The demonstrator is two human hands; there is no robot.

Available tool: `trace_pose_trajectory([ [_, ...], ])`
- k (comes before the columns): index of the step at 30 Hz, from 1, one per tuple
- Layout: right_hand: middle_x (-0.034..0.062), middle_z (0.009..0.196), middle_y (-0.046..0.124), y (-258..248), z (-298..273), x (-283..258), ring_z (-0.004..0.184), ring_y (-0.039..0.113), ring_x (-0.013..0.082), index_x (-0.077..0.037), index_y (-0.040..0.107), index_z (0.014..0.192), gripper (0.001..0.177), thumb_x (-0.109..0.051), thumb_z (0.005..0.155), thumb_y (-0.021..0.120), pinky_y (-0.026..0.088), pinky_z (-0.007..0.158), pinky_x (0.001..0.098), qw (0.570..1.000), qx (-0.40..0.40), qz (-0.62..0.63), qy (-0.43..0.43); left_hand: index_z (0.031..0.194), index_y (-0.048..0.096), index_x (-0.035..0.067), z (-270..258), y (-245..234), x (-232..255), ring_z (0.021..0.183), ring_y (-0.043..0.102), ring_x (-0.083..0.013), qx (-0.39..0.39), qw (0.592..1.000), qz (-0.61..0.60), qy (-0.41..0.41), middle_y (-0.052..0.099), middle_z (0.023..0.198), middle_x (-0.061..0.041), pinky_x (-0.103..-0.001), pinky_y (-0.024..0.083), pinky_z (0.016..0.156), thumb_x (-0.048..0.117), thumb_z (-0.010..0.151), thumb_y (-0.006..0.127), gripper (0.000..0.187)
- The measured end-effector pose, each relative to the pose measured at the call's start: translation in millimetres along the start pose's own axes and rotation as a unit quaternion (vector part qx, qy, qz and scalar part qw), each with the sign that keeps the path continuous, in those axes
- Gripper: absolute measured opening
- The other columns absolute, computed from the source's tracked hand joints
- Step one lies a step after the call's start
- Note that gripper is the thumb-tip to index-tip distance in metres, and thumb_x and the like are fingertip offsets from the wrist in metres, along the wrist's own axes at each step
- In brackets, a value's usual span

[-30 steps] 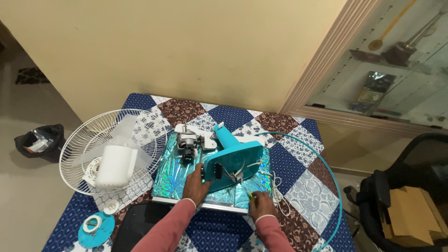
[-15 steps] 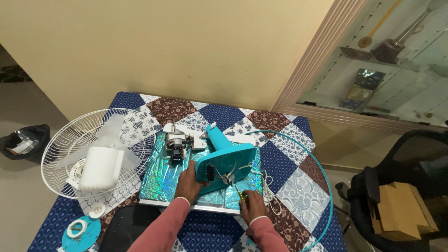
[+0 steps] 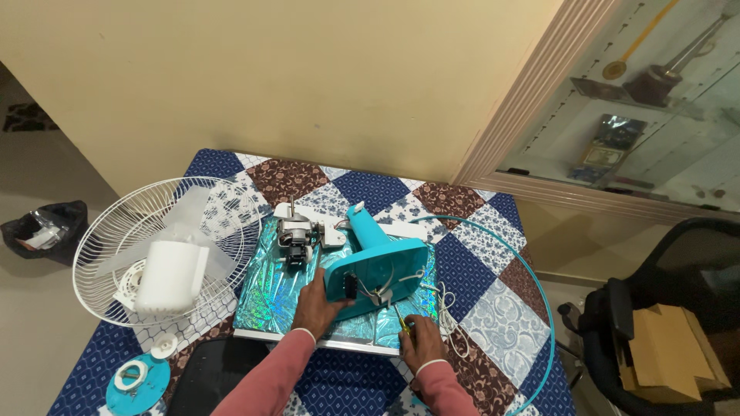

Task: The person assembles a small electronic device by inserting a black component into a teal housing, securing it with a screwdriver, and fitting a black cover. The person handles the component, screwdriver, and cover on a patterned table.

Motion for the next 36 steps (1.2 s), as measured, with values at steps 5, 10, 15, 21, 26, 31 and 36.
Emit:
trace_pose_trajectory([
  [5, 0.0074, 0.101, 0.065, 3, 0, 4, 0.099, 0.063, 0.0280, -0.015, 0.063, 0.110, 0.028, -0.019, 0.085, 0.074, 0.052, 0.088, 0.0410, 0.999, -0.020, 0.006, 0.034, 0.113, 0.051, 0.007, -2, -2, 1, 0.106, 0.074, -0.0371, -0.010, 1.000, -0.009, 0.016, 0.076, 0.104, -0.020, -0.045, 0.060, 0.088, 0.011, 0.067, 0.093, 0.062],
  [10, 0.0077, 0.105, 0.064, 0, 3, 4, 0.100, 0.064, 0.0281, -0.015, 0.066, 0.110, 0.027, -0.022, 0.086, 0.074, 0.052, 0.089, 0.0409, 1.000, -0.011, 0.006, 0.029, 0.124, 0.050, 0.008, -10, -2, -3, 0.109, 0.072, -0.0368, -0.004, 1.000, -0.026, -0.001, 0.072, 0.114, -0.019, -0.044, 0.060, 0.090, 0.001, 0.069, 0.087, 0.066],
  [15, 0.0100, 0.107, 0.062, -7, 4, -9, 0.105, 0.060, 0.0317, -0.014, 0.066, 0.111, 0.031, -0.027, 0.084, 0.076, 0.051, 0.089, 0.0427, 1.000, 0.002, -0.021, 0.002, 0.127, 0.049, 0.009, -23, -7, -15, 0.116, 0.067, -0.0322, -0.005, 0.999, -0.017, -0.035, 0.064, 0.127, -0.014, -0.041, 0.055, 0.100, 0.003, 0.070, 0.088, 0.070],
  [21, 0.0121, 0.107, 0.063, -32, -4, -48, 0.102, 0.058, 0.0348, -0.010, 0.065, 0.112, 0.040, -0.028, 0.079, 0.077, 0.049, 0.087, 0.0446, 0.992, 0.080, -0.068, -0.071, 0.121, 0.055, 0.009, -48, -32, -51, 0.113, 0.065, -0.0287, 0.046, 0.999, 0.000, -0.024, 0.066, 0.117, -0.010, -0.040, 0.054, 0.096, 0.007, 0.070, 0.088, 0.060],
  [26, 0.0107, 0.100, 0.065, -45, -15, -90, 0.095, 0.060, 0.0331, -0.010, 0.066, 0.108, 0.027, -0.019, 0.083, 0.072, 0.049, 0.084, 0.0443, 0.970, 0.170, -0.081, -0.151, 0.096, 0.068, 0.007, -74, -64, -93, 0.101, 0.067, -0.0276, 0.113, 0.992, 0.051, -0.010, 0.071, 0.100, -0.010, -0.040, 0.053, 0.091, 0.008, 0.075, 0.083, 0.026],
  [31, 0.0095, 0.093, 0.066, -25, -29, -145, 0.087, 0.061, 0.0326, -0.009, 0.067, 0.103, 0.024, -0.006, 0.080, 0.069, 0.050, 0.077, 0.0433, 0.956, 0.151, -0.039, -0.249, 0.092, 0.070, 0.009, -98, -100, -144, 0.092, 0.070, -0.0270, 0.142, 0.985, 0.034, -0.089, 0.072, 0.096, -0.008, -0.042, 0.057, 0.082, 0.012, 0.079, 0.080, 0.017],
  [36, 0.0107, 0.092, 0.065, 20, -51, -220, 0.087, 0.061, 0.0332, -0.009, 0.065, 0.097, 0.017, -0.004, 0.081, 0.070, 0.050, 0.077, 0.0429, 0.941, 0.110, 0.015, -0.319, 0.093, 0.070, 0.012, -108, -150, -192, 0.093, 0.070, -0.0270, 0.132, 0.983, 0.091, -0.095, 0.073, 0.095, -0.006, -0.046, 0.055, 0.083, 0.014, 0.075, 0.081, 0.021],
])
Point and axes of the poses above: each hand's wrist, its own z-axis towards the middle knuckle, its own y-axis out of the palm, x = y × z, the point moved 5 cm from there along z, towards the middle knuckle
